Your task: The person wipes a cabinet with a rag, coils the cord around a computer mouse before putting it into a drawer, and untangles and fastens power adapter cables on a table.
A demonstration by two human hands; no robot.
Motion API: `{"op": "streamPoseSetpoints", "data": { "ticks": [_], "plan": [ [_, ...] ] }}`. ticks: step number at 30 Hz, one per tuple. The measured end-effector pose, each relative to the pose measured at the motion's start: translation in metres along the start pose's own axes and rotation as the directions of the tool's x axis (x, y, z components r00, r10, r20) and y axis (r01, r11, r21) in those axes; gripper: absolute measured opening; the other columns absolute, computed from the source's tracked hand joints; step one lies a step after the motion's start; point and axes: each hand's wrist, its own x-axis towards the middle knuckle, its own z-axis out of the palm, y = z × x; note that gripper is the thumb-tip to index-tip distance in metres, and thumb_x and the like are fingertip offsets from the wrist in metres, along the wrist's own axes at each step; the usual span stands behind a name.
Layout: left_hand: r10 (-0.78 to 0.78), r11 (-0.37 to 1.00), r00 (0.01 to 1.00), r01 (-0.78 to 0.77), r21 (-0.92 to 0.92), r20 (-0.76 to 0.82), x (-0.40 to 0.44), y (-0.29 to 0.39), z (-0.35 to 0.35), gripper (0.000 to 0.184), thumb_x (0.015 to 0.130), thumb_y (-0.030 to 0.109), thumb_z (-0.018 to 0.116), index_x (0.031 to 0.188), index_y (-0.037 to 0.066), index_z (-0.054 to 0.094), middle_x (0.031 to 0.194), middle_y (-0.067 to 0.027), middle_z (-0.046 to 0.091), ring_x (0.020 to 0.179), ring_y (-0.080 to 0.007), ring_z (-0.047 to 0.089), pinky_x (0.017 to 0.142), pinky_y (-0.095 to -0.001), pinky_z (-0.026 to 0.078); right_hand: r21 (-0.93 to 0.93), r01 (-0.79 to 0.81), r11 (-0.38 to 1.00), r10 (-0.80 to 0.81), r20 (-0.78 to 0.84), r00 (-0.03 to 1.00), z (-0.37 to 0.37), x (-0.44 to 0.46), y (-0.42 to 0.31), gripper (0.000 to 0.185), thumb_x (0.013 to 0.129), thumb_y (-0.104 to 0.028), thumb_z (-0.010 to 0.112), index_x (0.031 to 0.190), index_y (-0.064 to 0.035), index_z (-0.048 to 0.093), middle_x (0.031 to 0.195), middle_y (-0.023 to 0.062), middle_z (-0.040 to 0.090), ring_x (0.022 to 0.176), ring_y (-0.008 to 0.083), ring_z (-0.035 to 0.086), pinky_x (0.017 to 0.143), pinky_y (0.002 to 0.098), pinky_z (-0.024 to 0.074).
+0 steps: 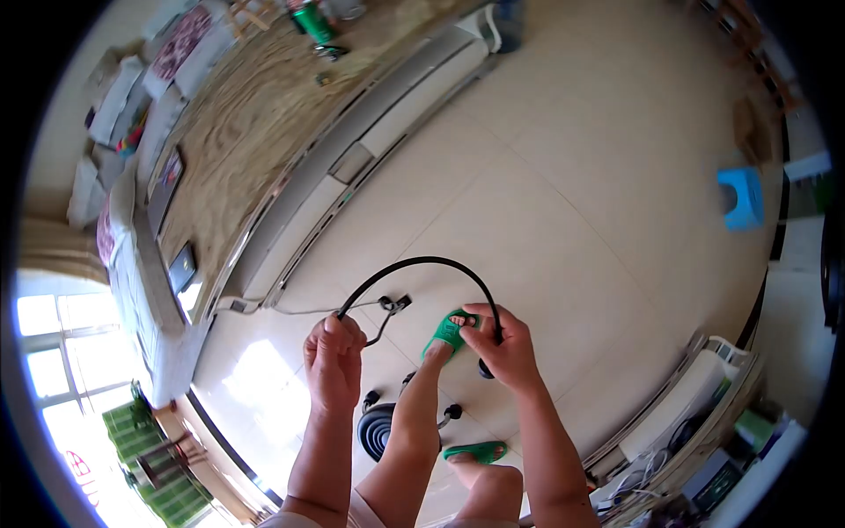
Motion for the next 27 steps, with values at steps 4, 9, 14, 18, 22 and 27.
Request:
{"op": "streamPoseSetpoints", "data": {
  "ticks": [4, 9, 14, 18, 22, 27],
  "plan": [
    [0.055, 0.998, 0.998, -0.055, 0.042, -0.011, -0.019, 0.061, -0.015, 0.044, 0.096, 0.035, 0.05, 0.063, 0.007, 0.042, 0.065, -0.0003, 0.033, 0.06, -0.0137, 0.03, 0.058, -0.03, 0.027, -0.112, -0.011, 0.994, 0.047, 0.325, 0.944, 0.088, 0.013, -0.031, 0.045, 0.08, -0.008, 0.071, 0.123, -0.0075, 0.057, 0.062, -0.0053, 0.04, 0.056, 0.0048, 0.037, 0.054, 0.021, 0.0358],
    [0.104, 0.994, 0.994, -0.104, 0.029, 0.02, -0.022, 0.11, -0.011, 0.039, 0.095, 0.031, 0.053, 0.066, 0.006, 0.045, 0.069, -0.0024, 0.041, 0.065, -0.0152, 0.036, 0.059, -0.0308, 0.029, -0.247, 0.117, 0.962, 0.034, 0.532, 0.846, 0.153, 0.025, -0.055, 0.036, 0.082, -0.011, 0.071, 0.116, -0.0077, 0.059, 0.07, -0.0009, 0.049, 0.06, 0.0106, 0.046, 0.058, 0.0259, 0.0423],
    [-0.025, 0.996, 1.0, 0.026, -0.084, 0.002, -0.002, 0.154, -0.025, 0.041, 0.097, 0.034, 0.049, 0.07, 0.004, 0.045, 0.072, -0.0034, 0.044, 0.067, -0.0154, 0.039, 0.062, -0.0298, 0.033, -0.314, 0.128, 0.941, 0.073, 0.556, 0.828, 0.177, 0.03, -0.082, 0.033, 0.083, -0.002, 0.065, 0.114, -0.0055, 0.053, 0.085, 0.0085, 0.052, 0.07, 0.0182, 0.055, 0.065, 0.0302, 0.0479],
    [-0.136, 0.982, 0.966, 0.161, -0.098, 0.221, 0.001, 0.178, -0.028, 0.042, 0.099, 0.037, 0.042, 0.081, 0.002, 0.055, 0.085, -0.0071, 0.048, 0.083, -0.0191, 0.047, 0.074, -0.0301, 0.038, -0.152, -0.375, 0.914, 0.392, 0.562, 0.728, 0.203, 0.037, -0.118, 0.03, 0.097, -0.031, 0.046, 0.111, -0.0046, 0.049, 0.096, 0.0076, 0.054, 0.087, 0.0164, 0.054, 0.08, 0.031, 0.0457],
    [0.086, 0.971, 0.957, -0.143, -0.194, -0.278, 0.028, 0.174, -0.043, 0.046, 0.102, 0.033, 0.031, 0.097, -0.005, 0.057, 0.099, -0.0115, 0.049, 0.097, -0.0208, 0.047, 0.091, -0.0326, 0.034, -0.441, 0.035, 0.897, 0.199, 0.473, 0.858, 0.222, 0.03, -0.138, 0.012, 0.093, -0.013, 0.055, 0.101, -0.004, 0.053, 0.095, 0.0084, 0.059, 0.089, 0.0217, 0.056, 0.086, 0.0323, 0.0427],
    [-0.688, 0.721, 0.46, 0.338, -0.605, -0.561, 0.04, 0.058, -0.106, 0.046, 0.096, 0.044, 0.044, 0.116, 0.004, 0.054, 0.117, -0.0097, 0.053, 0.11, -0.0193, 0.051, 0.09, -0.0316, 0.037, -0.127, -0.067, 0.99, 0.135, 0.656, 0.742, 0.249, 0.035, -0.172, 0.031, 0.101, -0.031, 0.037, 0.091, -0.0045, 0.049, 0.097, 0.0119, 0.064, 0.104, 0.025, 0.058, 0.106, 0.0425, 0.0284]
  ]
}}
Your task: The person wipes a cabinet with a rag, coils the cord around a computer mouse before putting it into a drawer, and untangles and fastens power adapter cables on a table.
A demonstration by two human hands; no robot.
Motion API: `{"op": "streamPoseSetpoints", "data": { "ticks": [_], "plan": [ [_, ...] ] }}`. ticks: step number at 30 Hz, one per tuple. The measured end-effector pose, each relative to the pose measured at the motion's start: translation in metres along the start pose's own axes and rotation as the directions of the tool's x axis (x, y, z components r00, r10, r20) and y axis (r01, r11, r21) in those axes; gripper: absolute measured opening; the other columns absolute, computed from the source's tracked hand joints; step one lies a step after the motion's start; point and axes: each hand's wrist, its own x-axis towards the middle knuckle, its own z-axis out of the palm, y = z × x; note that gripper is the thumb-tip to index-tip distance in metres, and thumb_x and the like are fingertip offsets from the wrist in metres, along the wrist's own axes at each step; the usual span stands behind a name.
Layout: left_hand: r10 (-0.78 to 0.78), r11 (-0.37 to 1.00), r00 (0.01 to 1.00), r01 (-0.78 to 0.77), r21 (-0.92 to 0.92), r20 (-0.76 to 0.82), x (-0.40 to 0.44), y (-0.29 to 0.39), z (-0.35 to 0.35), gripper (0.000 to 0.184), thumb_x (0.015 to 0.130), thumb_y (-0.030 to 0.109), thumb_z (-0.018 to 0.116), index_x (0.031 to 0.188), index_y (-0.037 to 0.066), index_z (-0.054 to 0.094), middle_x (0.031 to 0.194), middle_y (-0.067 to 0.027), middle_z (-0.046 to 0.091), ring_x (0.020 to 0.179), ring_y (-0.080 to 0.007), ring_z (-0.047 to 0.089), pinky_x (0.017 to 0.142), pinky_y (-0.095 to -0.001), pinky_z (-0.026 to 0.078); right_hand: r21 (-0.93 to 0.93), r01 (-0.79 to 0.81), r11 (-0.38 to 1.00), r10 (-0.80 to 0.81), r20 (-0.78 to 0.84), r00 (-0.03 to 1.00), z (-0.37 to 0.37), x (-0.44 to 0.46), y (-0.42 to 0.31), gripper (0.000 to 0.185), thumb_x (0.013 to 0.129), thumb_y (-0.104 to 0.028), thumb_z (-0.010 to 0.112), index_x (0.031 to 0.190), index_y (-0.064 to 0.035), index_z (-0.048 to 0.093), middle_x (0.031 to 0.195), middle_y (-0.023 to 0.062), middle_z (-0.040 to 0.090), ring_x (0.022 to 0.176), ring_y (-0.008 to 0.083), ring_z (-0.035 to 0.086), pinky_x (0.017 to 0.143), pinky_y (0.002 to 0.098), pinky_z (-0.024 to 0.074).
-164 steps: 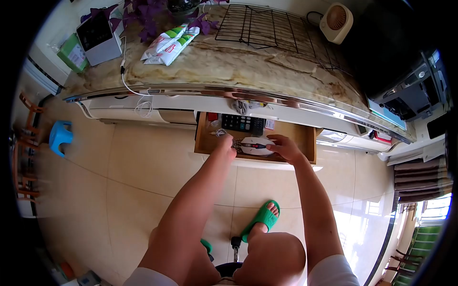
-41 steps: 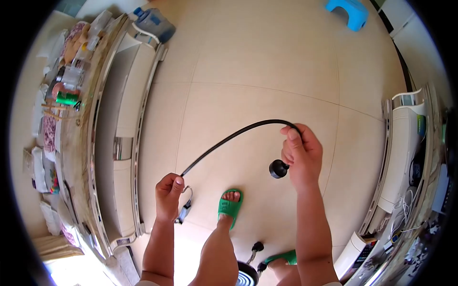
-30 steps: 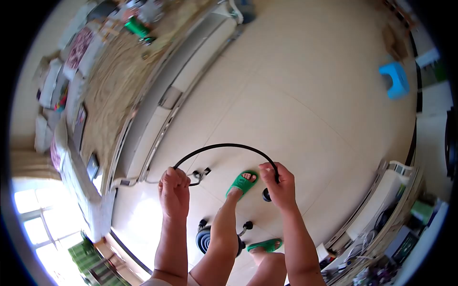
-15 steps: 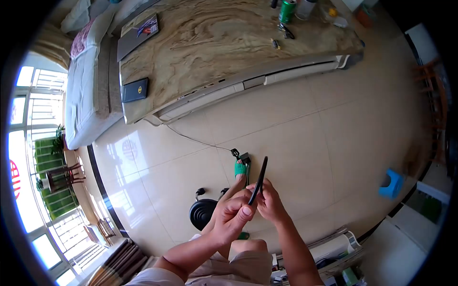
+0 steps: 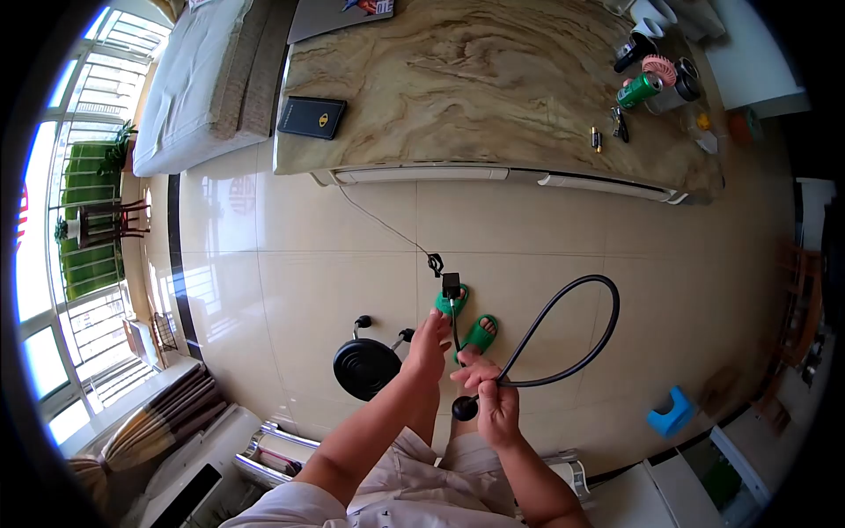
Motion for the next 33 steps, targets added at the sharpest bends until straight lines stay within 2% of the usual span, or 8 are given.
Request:
{"op": "streamPoseSetpoints", "data": {
  "ticks": [1, 4, 9, 13, 17, 26, 29, 33],
  "plan": [
    [-0.198, 0.972, 0.98, 0.197, -0.129, 0.005, 0.026, -0.016, -0.009, 0.05, 0.095, 0.047, 0.044, 0.116, 0.003, 0.054, 0.119, -0.0114, 0.052, 0.11, -0.0201, 0.051, 0.09, -0.0322, 0.039, -0.042, -0.007, 0.999, 0.009, 0.055, 0.998, 0.0, -0.001, -0.009, 0.031, 0.101, -0.03, 0.036, 0.09, -0.0046, 0.049, 0.096, 0.0131, 0.064, 0.105, 0.0271, 0.059, 0.106, 0.046, 0.029],
    [-0.393, 0.866, 0.912, 0.411, -0.284, 0.12, 0.068, -0.039, -0.012, 0.05, 0.097, 0.048, 0.041, 0.113, 0.003, 0.054, 0.108, -0.0108, 0.057, 0.095, -0.0212, 0.057, 0.082, -0.033, 0.045, 0.044, -0.022, 0.999, 0.016, 0.137, 0.99, 0.003, -0.008, -0.032, 0.032, 0.101, -0.031, 0.035, 0.09, -0.004, 0.049, 0.094, 0.0141, 0.064, 0.1, 0.0286, 0.061, 0.102, 0.0487, 0.0342],
    [-0.296, 0.631, 0.86, 0.503, -0.591, 0.415, 0.099, -0.064, -0.027, 0.035, 0.1, 0.039, 0.039, 0.099, 0.007, 0.054, 0.069, 0.0031, 0.051, 0.062, -0.0118, 0.052, 0.057, -0.0237, 0.044, 0.193, -0.13, 0.973, 0.089, 0.208, 0.974, -0.031, -0.034, -0.052, 0.034, 0.1, -0.035, 0.039, 0.087, -0.0052, 0.046, 0.069, 0.0074, 0.055, 0.063, 0.0194, 0.055, 0.076, 0.0413, 0.0462],
    [-0.047, 0.822, 0.959, 0.196, -0.535, 0.279, 0.045, -0.054, -0.031, 0.018, 0.099, 0.027, 0.046, 0.101, 0.011, 0.053, 0.07, 0.0029, 0.05, 0.06, -0.0095, 0.047, 0.055, -0.0224, 0.042, 0.251, -0.378, 0.891, 0.388, 0.008, 0.922, -0.061, -0.035, -0.026, 0.028, 0.099, -0.026, 0.045, 0.078, -0.0068, 0.046, 0.057, 0.0005, 0.043, 0.045, 0.0104, 0.04, 0.05, 0.0287, 0.04],
    [0.142, 0.879, 0.972, -0.037, -0.475, 0.186, 0.012, -0.052, -0.047, 0.024, 0.098, 0.027, 0.049, 0.116, 0.012, 0.051, 0.076, 0.0007, 0.054, 0.066, -0.0109, 0.053, 0.059, -0.0231, 0.044, -0.05, -0.668, 0.742, 0.661, -0.113, 0.742, -0.069, -0.014, 0.017, 0.026, 0.095, -0.023, 0.053, 0.08, -0.0023, 0.056, 0.056, -0.0019, 0.043, 0.04, 0.0058, 0.034, 0.045, 0.0244, 0.0356],
    [0.251, 0.845, 0.953, -0.131, -0.518, 0.168, -0.017, -0.03, -0.077, 0.041, 0.097, 0.033, 0.049, 0.132, 0.012, 0.047, 0.119, -0.0027, 0.054, 0.116, -0.0139, 0.043, 0.095, -0.0338, 0.037, -0.316, -0.64, 0.7, 0.701, 0.134, 0.7, 0.029, 0.009, 0.077, 0.018, 0.085, -0.018, 0.067, 0.093, -0.0026, 0.061, 0.07, -0.0028, 0.056, 0.058, 0.0054, 0.048, 0.053, 0.0216, 0.0391],
    [0.265, 0.863, 0.951, -0.16, -0.479, 0.159, -0.016, -0.014, -0.094, 0.041, 0.097, 0.034, 0.049, 0.132, 0.011, 0.048, 0.122, -0.0031, 0.053, 0.119, -0.0137, 0.041, 0.099, -0.0327, 0.034, -0.458, -0.539, 0.708, 0.668, 0.183, 0.722, 0.059, 0.011, 0.088, 0.014, 0.082, -0.01, 0.067, 0.092, -0.0032, 0.06, 0.077, 0.0, 0.061, 0.064, 0.007, 0.055, 0.055, 0.0222, 0.041],
    [0.262, 0.902, 0.949, -0.174, -0.396, 0.178, -0.013, 0.008, -0.119, 0.041, 0.098, 0.034, 0.049, 0.13, 0.009, 0.05, 0.124, -0.0031, 0.053, 0.118, -0.0124, 0.041, 0.099, -0.0309, 0.033, -0.361, -0.631, 0.687, 0.719, 0.211, 0.663, 0.095, 0.02, 0.104, 0.013, 0.082, -0.008, 0.064, 0.086, -0.0027, 0.053, 0.072, 0.0026, 0.059, 0.064, 0.0114, 0.058, 0.059, 0.0253, 0.0466]
  ]
}}
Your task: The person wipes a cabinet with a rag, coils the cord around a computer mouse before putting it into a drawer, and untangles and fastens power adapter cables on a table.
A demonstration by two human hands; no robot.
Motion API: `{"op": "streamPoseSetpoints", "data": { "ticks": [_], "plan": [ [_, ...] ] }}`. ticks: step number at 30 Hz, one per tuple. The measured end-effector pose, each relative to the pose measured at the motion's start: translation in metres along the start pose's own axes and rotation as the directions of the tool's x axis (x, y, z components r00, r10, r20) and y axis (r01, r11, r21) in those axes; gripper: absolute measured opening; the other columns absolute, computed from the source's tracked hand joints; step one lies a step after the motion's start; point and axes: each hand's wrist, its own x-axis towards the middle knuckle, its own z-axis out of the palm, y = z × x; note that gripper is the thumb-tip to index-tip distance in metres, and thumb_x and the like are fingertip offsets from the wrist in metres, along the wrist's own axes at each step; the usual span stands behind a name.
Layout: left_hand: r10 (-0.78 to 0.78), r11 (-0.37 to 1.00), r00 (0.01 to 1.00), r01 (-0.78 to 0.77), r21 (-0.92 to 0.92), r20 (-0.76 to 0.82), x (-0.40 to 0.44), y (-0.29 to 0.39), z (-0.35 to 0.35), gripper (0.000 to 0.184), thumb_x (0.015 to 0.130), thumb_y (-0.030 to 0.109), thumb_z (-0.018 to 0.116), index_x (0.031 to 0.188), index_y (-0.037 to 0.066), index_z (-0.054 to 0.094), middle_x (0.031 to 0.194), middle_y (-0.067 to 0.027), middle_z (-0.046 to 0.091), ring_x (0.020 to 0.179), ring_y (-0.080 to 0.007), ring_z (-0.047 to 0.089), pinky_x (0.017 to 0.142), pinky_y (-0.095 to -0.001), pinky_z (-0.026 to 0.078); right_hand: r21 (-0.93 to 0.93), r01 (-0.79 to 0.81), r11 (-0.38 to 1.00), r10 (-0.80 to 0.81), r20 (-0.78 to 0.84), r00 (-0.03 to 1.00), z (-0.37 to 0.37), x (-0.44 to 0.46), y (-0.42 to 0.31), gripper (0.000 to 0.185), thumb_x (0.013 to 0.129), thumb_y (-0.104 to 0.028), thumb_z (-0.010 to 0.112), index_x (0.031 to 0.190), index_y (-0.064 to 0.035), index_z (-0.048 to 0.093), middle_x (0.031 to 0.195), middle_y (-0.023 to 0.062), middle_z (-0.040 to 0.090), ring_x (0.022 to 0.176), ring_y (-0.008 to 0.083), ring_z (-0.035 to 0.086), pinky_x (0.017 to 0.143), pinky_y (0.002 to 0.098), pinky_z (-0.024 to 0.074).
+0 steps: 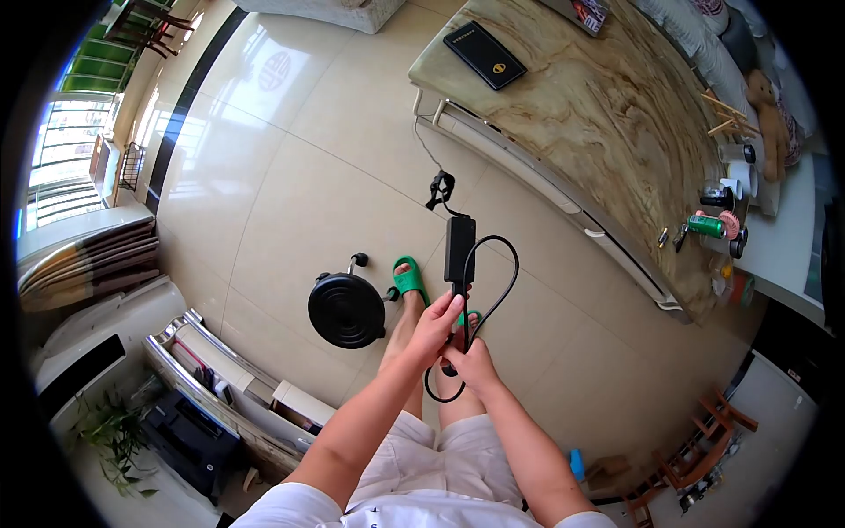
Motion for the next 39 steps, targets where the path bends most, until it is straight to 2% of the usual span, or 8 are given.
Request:
{"op": "streamPoseSetpoints", "data": {
  "ticks": [7, 9, 13, 19, 30, 32, 35, 39],
  "plan": [
    [0.095, 0.947, 0.995, -0.086, 0.309, -0.013, -0.017, 0.034, -0.051, 0.045, 0.101, 0.039, 0.036, 0.125, 0.005, 0.053, 0.111, -0.0065, 0.054, 0.103, -0.0146, 0.049, 0.091, -0.0284, 0.038, -0.159, 0.154, 0.975, -0.147, 0.053, 0.988, 0.05, 0.026, -0.036, 0.004, 0.08, -0.007, 0.053, 0.078, -0.0042, 0.056, 0.066, -0.0021, 0.052, 0.058, 0.0078, 0.045, 0.054, 0.0232, 0.0374],
    [0.386, 0.743, 0.923, -0.306, 0.595, -0.007, -0.034, 0.028, -0.077, 0.039, 0.1, 0.035, 0.039, 0.121, 0.008, 0.057, 0.11, -0.0099, 0.056, 0.101, -0.0229, 0.052, 0.087, -0.029, 0.039, -0.08, 0.101, 0.992, -0.097, 0.055, 0.994, 0.068, 0.031, -0.065, 0.005, 0.079, -0.005, 0.052, 0.076, -0.0053, 0.056, 0.066, -0.0027, 0.051, 0.059, 0.0064, 0.044, 0.054, 0.0223, 0.0357],
    [0.225, 0.237, 0.971, 0.022, 0.971, -0.077, -0.096, 0.002, -0.155, 0.029, 0.09, 0.036, 0.054, 0.107, 0.016, 0.066, 0.109, -0.0092, 0.059, 0.106, -0.0311, 0.051, 0.091, -0.0433, 0.036, -0.006, 0.027, 1.0, -0.026, 0.138, 0.99, 0.094, 0.046, -0.093, 0.005, 0.079, -0.005, 0.051, 0.077, -0.0061, 0.056, 0.07, -0.003, 0.051, 0.062, 0.0049, 0.043, 0.057, 0.021, 0.0352],
    [0.073, 0.183, 0.976, 0.188, 0.965, -0.204, -0.143, 0.025, -0.219, 0.023, 0.081, 0.037, 0.064, 0.085, 0.015, 0.07, 0.101, -0.0063, 0.06, 0.106, -0.0275, 0.049, 0.092, -0.0457, 0.03, -0.166, 0.114, 0.98, -0.067, 0.266, 0.962, 0.131, 0.075, -0.12, 0.005, 0.081, -0.005, 0.053, 0.083, -0.0038, 0.058, 0.078, -0.0015, 0.055, 0.071, 0.0075, 0.049, 0.067, 0.0221, 0.0407],
    [0.202, 0.157, 0.937, 0.255, 0.954, -0.284, -0.002, 0.11, -0.201, 0.021, 0.078, 0.034, 0.066, 0.083, 0.015, 0.072, 0.095, -0.0048, 0.062, 0.098, -0.0273, 0.052, 0.084, -0.0438, 0.035, -0.277, 0.062, 0.959, 0.044, 0.36, 0.932, 0.166, 0.173, -0.222, 0.005, 0.082, -0.005, 0.054, 0.084, -0.0041, 0.058, 0.077, -0.0017, 0.055, 0.072, 0.0071, 0.05, 0.066, 0.0226, 0.0416],
    [-0.007, 0.303, 0.931, 0.35, 0.887, -0.365, 0.04, 0.153, -0.192, 0.024, 0.082, 0.036, 0.062, 0.083, 0.015, 0.073, 0.097, -0.0065, 0.065, 0.092, -0.0287, 0.058, 0.082, -0.0445, 0.04, -0.281, 0.072, 0.957, 0.023, 0.319, 0.948, 0.181, 0.181, -0.257, 0.004, 0.078, -0.003, 0.053, 0.078, -0.0048, 0.056, 0.073, -0.002, 0.053, 0.068, 0.0071, 0.047, 0.063, 0.0232, 0.039],
    [0.009, 0.913, 0.938, 0.134, 0.385, -0.347, 0.117, 0.21, -0.184, 0.049, 0.09, 0.05, 0.049, 0.101, 0.007, 0.068, 0.099, -0.0079, 0.066, 0.092, -0.0255, 0.062, 0.082, -0.0401, 0.045, -0.303, 0.091, 0.949, 0.024, 0.354, 0.935, 0.185, 0.205, -0.286, 0.004, 0.078, -0.003, 0.053, 0.079, -0.0048, 0.057, 0.074, -0.002, 0.054, 0.069, 0.0075, 0.049, 0.065, 0.0232, 0.0405],
    [-0.047, 0.927, 0.987, -0.013, -0.374, -0.151, 0.176, 0.331, -0.142, 0.067, 0.092, 0.061, 0.038, 0.116, 0.001, 0.058, 0.099, -0.0083, 0.066, 0.094, -0.022, 0.061, 0.086, -0.0338, 0.044, -0.43, 0.166, 0.888, 0.029, 0.412, 0.911, 0.193, 0.224, -0.313, 0.006, 0.078, -0.003, 0.054, 0.082, -0.0036, 0.058, 0.075, -0.0002, 0.056, 0.072, 0.0102, 0.052, 0.069, 0.0254, 0.0433]
  ]
}}
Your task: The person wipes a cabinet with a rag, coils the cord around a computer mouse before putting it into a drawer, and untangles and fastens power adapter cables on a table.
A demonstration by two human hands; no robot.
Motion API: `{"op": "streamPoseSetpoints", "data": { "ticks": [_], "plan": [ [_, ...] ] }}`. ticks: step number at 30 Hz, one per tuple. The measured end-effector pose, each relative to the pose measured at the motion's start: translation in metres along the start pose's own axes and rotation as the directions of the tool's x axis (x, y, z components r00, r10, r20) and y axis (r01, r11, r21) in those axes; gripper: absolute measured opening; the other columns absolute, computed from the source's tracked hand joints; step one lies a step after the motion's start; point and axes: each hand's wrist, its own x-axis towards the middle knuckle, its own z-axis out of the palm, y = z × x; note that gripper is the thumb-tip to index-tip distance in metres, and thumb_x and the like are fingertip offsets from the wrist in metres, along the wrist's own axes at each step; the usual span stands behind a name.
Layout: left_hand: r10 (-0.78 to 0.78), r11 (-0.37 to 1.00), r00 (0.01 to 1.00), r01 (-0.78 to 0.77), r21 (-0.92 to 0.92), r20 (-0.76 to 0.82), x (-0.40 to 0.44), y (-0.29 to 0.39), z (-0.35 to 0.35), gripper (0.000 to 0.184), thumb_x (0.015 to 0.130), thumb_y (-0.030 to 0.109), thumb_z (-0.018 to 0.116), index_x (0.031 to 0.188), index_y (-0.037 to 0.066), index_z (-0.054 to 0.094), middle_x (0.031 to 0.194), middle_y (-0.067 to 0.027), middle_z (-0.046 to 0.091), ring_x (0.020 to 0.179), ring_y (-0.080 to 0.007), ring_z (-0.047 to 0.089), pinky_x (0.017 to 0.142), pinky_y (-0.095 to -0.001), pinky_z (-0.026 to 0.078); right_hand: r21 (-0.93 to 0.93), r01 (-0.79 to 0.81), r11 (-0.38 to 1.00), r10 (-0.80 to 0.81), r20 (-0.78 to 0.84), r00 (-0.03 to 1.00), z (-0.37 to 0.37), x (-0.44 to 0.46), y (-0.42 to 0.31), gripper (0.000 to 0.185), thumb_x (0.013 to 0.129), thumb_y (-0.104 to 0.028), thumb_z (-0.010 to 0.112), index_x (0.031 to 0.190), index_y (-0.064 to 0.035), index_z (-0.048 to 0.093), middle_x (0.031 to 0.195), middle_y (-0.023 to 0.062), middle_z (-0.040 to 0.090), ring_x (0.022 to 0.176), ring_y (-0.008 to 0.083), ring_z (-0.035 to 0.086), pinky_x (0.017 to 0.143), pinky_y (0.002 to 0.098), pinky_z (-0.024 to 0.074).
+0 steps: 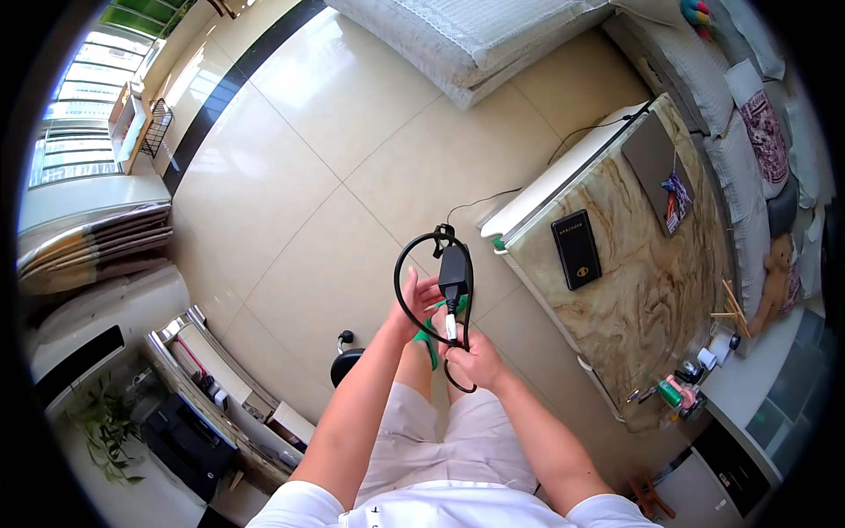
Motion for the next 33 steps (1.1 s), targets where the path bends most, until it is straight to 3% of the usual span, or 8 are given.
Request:
{"op": "streamPoseSetpoints", "data": {
  "ticks": [6, 13, 15, 21, 23, 28, 31, 33],
  "plan": [
    [0.024, 0.973, 0.979, 0.024, -0.231, 0.205, 0.023, 0.077, 0.041, 0.021, 0.089, 0.013, 0.062, 0.107, 0.005, 0.054, 0.093, -0.0054, 0.064, 0.085, -0.0147, 0.062, 0.078, -0.0322, 0.05, 0.01, 0.008, 1.0, -0.009, 0.105, 0.994, -0.015, 0.025, -0.004, 0.01, 0.082, -0.005, 0.056, 0.091, -0.0004, 0.058, 0.081, 0.0049, 0.062, 0.074, 0.0135, 0.06, 0.071, 0.0278, 0.0487],
    [0.149, 0.986, 0.985, -0.155, 0.06, 0.083, 0.009, 0.167, 0.052, 0.049, 0.086, 0.006, 0.064, 0.129, 0.011, 0.04, 0.106, -0.0013, 0.059, 0.097, -0.0123, 0.057, 0.081, -0.028, 0.047, 0.455, 0.09, 0.886, 0.119, -0.41, 0.904, 0.001, 0.051, -0.009, 0.027, 0.094, -0.018, 0.054, 0.111, 0.0029, 0.055, 0.087, 0.0073, 0.063, 0.076, 0.0175, 0.064, 0.073, 0.0293, 0.0513],
    [0.206, 0.942, 0.953, -0.254, 0.219, 0.221, 0.007, 0.191, 0.052, 0.062, 0.085, 0.004, 0.065, 0.137, 0.011, 0.032, 0.106, -0.0025, 0.059, 0.097, -0.0114, 0.056, 0.082, -0.0277, 0.047, 0.508, 0.16, 0.846, 0.078, -0.415, 0.907, 0.007, 0.069, 0.002, 0.035, 0.098, -0.023, 0.047, 0.124, 0.0008, 0.05, 0.113, 0.013, 0.058, 0.101, 0.0212, 0.06, 0.087, 0.032, 0.047],
    [0.039, 0.856, 0.95, -0.192, 0.48, 0.311, -0.008, 0.221, 0.067, 0.061, 0.086, 0.003, 0.064, 0.137, 0.006, 0.031, 0.113, -0.0077, 0.058, 0.106, -0.0163, 0.055, 0.092, -0.0316, 0.044, 0.289, 0.327, 0.899, -0.164, -0.471, 0.867, 0.037, 0.119, -0.078, 0.066, 0.092, -0.02, 0.058, 0.145, -0.0046, 0.024, 0.126, 0.0135, 0.052, 0.112, 0.0205, 0.053, 0.095, 0.0317, 0.0407],
    [-0.001, 0.86, 0.927, -0.19, 0.473, 0.375, -0.015, 0.215, 0.072, 0.061, 0.087, 0.004, 0.064, 0.138, 0.007, 0.032, 0.115, -0.0081, 0.058, 0.107, -0.0163, 0.054, 0.092, -0.0313, 0.044, 0.146, 0.343, 0.928, -0.221, -0.525, 0.822, 0.045, 0.13, -0.086, 0.068, 0.085, -0.016, 0.067, 0.142, -0.0041, 0.03, 0.125, 0.0114, 0.053, 0.108, 0.0193, 0.056, 0.09, 0.03, 0.0449],
    [-0.048, 0.75, 0.912, -0.237, 0.618, 0.407, -0.028, 0.219, 0.086, 0.055, 0.089, 0.007, 0.062, 0.139, 0.006, 0.038, 0.122, -0.0088, 0.054, 0.114, -0.0173, 0.05, 0.097, -0.034, 0.042, 0.528, 0.153, 0.836, 0.145, -0.48, 0.865, 0.054, 0.125, -0.092, 0.027, 0.081, -0.018, 0.074, 0.1, -0.0026, 0.062, 0.076, 0.0007, 0.065, 0.067, 0.011, 0.064, 0.056, 0.0232, 0.0474],
    [0.04, 0.379, 0.854, -0.493, 0.783, 0.519, -0.021, 0.226, 0.083, 0.043, 0.09, 0.012, 0.063, 0.13, 0.002, 0.05, 0.126, -0.0093, 0.052, 0.113, -0.0171, 0.05, 0.095, -0.0327, 0.041, 0.378, 0.192, 0.906, 0.068, -0.576, 0.814, 0.057, 0.108, -0.094, 0.028, 0.081, -0.017, 0.074, 0.101, -0.0017, 0.062, 0.081, 0.0026, 0.065, 0.066, 0.0115, 0.064, 0.058, 0.024, 0.0486],
    [0.025, 0.487, 0.851, -0.468, 0.737, 0.524, -0.02, 0.233, 0.088, 0.036, 0.09, 0.018, 0.062, 0.122, 0.0, 0.057, 0.119, -0.0089, 0.057, 0.109, -0.0169, 0.052, 0.094, -0.0312, 0.041, 0.326, 0.218, 0.92, 0.042, -0.634, 0.772, 0.059, 0.1, -0.092, 0.032, 0.08, -0.017, 0.075, 0.103, -0.001, 0.061, 0.086, 0.0054, 0.065, 0.068, 0.0141, 0.064, 0.062, 0.0277, 0.0505]
  ]
}}
